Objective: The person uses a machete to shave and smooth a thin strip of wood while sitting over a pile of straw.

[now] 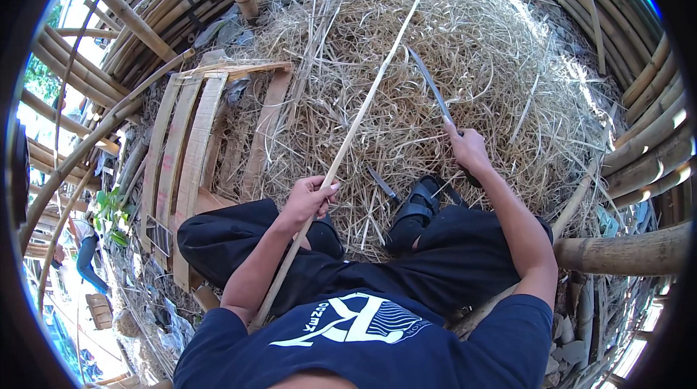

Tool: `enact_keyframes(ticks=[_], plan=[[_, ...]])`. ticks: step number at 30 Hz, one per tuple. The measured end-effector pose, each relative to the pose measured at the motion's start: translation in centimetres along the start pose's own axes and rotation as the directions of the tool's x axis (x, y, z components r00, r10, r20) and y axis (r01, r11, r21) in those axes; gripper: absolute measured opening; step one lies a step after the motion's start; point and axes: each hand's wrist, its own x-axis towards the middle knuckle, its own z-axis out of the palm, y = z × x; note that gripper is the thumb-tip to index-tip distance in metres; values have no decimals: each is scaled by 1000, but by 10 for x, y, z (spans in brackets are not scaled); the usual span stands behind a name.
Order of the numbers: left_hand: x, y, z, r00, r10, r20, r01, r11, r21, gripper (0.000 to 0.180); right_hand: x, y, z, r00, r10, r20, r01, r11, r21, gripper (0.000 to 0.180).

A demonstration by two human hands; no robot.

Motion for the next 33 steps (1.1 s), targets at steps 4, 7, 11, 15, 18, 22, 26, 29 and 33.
enact_keyframes(ticks=[4,7,11,15,18,22,26,29,33], plan=[[-4,10,8,998,-15,69,13,999,31,28,-20,-14,0,989,-145,20,145,989,24,73],[-6,9,12,992,-89,86,87,996,31,32,-44,-32,-2,939,-293,179,302,953,-28,67],[-8,10,6,980,-126,153,128,992,-7,32,-68,-38,5,864,-392,316,465,861,-204,63],[-1,-3,-7,963,-105,250,162,962,-220,29,-77,-30,15,808,-445,387,549,807,-218,59],[3,-3,-5,977,-101,188,145,960,-238,16,-82,-31,13,753,-465,466,607,764,-218,59],[0,1,-2,993,-35,117,53,987,-154,15,-82,-17,25,683,-517,516,702,662,-265,61],[-1,4,6,992,-93,79,97,994,-41,17,-75,-12,21,707,-504,497,677,685,-269,61],[-1,7,11,998,-46,47,48,997,-55,14,-43,4,19,750,-512,420,638,728,-251,62],[2,13,13,1000,-15,26,15,1000,-17,17,-49,-5,14,780,-502,374,607,753,-254,62]])
